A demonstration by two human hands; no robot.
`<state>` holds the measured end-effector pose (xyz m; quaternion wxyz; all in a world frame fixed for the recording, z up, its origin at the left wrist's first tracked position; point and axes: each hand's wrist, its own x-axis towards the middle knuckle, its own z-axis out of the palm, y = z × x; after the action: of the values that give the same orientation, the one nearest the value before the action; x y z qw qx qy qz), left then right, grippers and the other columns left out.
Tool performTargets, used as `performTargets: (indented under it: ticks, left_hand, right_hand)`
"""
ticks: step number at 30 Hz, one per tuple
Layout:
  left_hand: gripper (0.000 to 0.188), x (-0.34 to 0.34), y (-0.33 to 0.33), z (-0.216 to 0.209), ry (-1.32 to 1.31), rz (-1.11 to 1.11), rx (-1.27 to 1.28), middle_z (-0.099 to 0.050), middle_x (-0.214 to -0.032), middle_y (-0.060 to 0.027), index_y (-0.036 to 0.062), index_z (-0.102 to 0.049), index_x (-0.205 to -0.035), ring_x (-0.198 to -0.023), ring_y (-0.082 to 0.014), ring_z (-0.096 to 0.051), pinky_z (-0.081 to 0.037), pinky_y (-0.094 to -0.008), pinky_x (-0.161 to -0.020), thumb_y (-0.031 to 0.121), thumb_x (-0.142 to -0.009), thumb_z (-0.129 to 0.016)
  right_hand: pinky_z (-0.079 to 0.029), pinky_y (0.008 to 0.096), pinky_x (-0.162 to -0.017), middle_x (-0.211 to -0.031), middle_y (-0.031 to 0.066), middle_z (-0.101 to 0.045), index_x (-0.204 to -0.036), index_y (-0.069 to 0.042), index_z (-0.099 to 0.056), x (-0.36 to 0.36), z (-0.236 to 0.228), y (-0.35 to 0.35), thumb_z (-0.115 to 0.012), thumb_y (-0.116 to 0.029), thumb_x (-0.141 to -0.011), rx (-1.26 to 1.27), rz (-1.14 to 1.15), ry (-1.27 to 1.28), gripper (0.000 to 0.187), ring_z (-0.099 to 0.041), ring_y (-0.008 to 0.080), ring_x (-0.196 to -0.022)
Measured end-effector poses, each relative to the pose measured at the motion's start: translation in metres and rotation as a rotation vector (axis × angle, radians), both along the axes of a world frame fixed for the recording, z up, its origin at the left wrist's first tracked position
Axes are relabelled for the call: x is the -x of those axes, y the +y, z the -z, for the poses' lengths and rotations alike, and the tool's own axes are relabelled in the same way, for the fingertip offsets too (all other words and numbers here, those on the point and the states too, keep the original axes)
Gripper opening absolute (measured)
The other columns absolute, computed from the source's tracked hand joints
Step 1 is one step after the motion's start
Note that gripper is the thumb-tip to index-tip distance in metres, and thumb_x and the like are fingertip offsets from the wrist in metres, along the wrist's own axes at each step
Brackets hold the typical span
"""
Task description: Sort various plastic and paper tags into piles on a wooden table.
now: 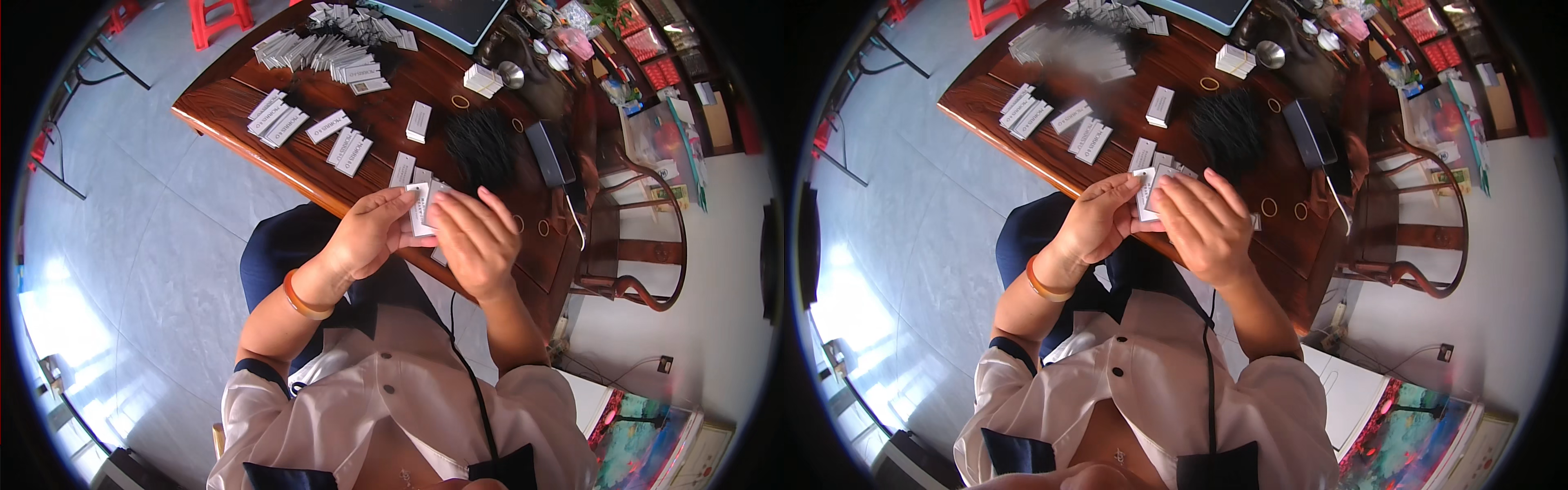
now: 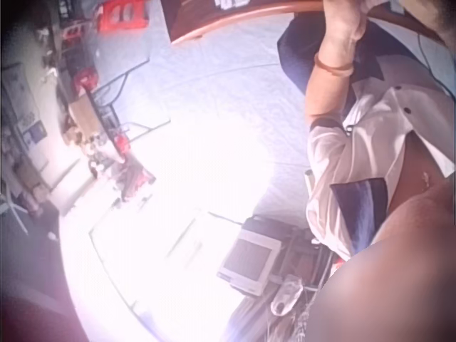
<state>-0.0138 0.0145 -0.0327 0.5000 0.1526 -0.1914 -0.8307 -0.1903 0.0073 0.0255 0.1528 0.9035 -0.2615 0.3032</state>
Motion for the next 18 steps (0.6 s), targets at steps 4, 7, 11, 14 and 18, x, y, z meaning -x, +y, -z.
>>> performTargets:
  ticks: [4, 7, 11, 14, 18]
  left_hand:
    - [0.032, -0.001, 0.000, 0.007, 0.055, -0.021, -0.017, -0.063, -0.108, -0.0137, -0.0054, -0.053, -0.121, -0.098, -0.0208, -0.064, -0.055, -0.0341, -0.086, 0.018, -0.103, -0.040]
    - [0.031, 0.001, 0.003, 0.009, 0.049, -0.017, 0.006, -0.063, -0.105, -0.0114, -0.0049, -0.054, -0.120, -0.095, -0.0178, -0.062, -0.053, -0.0320, -0.086, 0.018, -0.103, -0.040]
    - [0.030, 0.006, 0.003, 0.007, -0.095, -0.069, 0.127, -0.063, -0.100, -0.0093, -0.0046, -0.055, -0.115, -0.091, -0.0153, -0.061, -0.051, -0.0307, -0.085, 0.018, -0.104, -0.039]
    - [0.029, 0.010, 0.007, 0.006, -0.192, -0.102, 0.221, -0.063, -0.092, -0.0072, -0.0031, -0.055, -0.111, -0.087, -0.0140, -0.062, -0.052, -0.0292, -0.082, 0.019, -0.104, -0.038]
    - [0.025, 0.015, 0.008, 0.006, -0.214, -0.097, 0.177, -0.062, -0.093, -0.0064, -0.0016, -0.054, -0.110, -0.084, -0.0125, -0.060, -0.052, -0.0262, -0.080, 0.019, -0.104, -0.039]
  right_hand:
    - [-0.043, 0.0447, -0.100, -0.112, 0.0069, -0.067, -0.103, -0.007, -0.069, 0.001, 0.008, 0.002, -0.064, -0.014, -0.084, -0.063, -0.039, 0.082, 0.021, -0.063, 0.0226, -0.109]
    - [-0.040, 0.0479, -0.103, -0.116, 0.0059, -0.065, -0.104, -0.009, -0.069, 0.002, 0.010, 0.002, -0.067, -0.013, -0.081, -0.222, -0.140, 0.072, 0.023, -0.059, 0.0223, -0.115]
    - [-0.036, 0.0509, -0.105, -0.130, 0.0067, -0.056, -0.120, -0.011, -0.060, 0.003, 0.009, -0.002, -0.079, -0.019, -0.069, -0.284, 0.008, -0.009, 0.056, -0.056, 0.0246, -0.118]
    - [-0.030, 0.0524, -0.108, -0.135, 0.0074, -0.050, -0.131, -0.012, -0.050, -0.003, 0.003, 0.002, -0.085, -0.022, -0.059, -0.344, 0.101, 0.049, 0.080, -0.052, 0.0255, -0.122]
    - [-0.027, 0.0517, -0.108, -0.120, 0.0054, -0.054, -0.130, -0.011, -0.049, -0.010, 0.002, 0.005, -0.085, -0.019, -0.058, -0.331, 0.182, 0.042, 0.081, -0.054, 0.0234, -0.114]
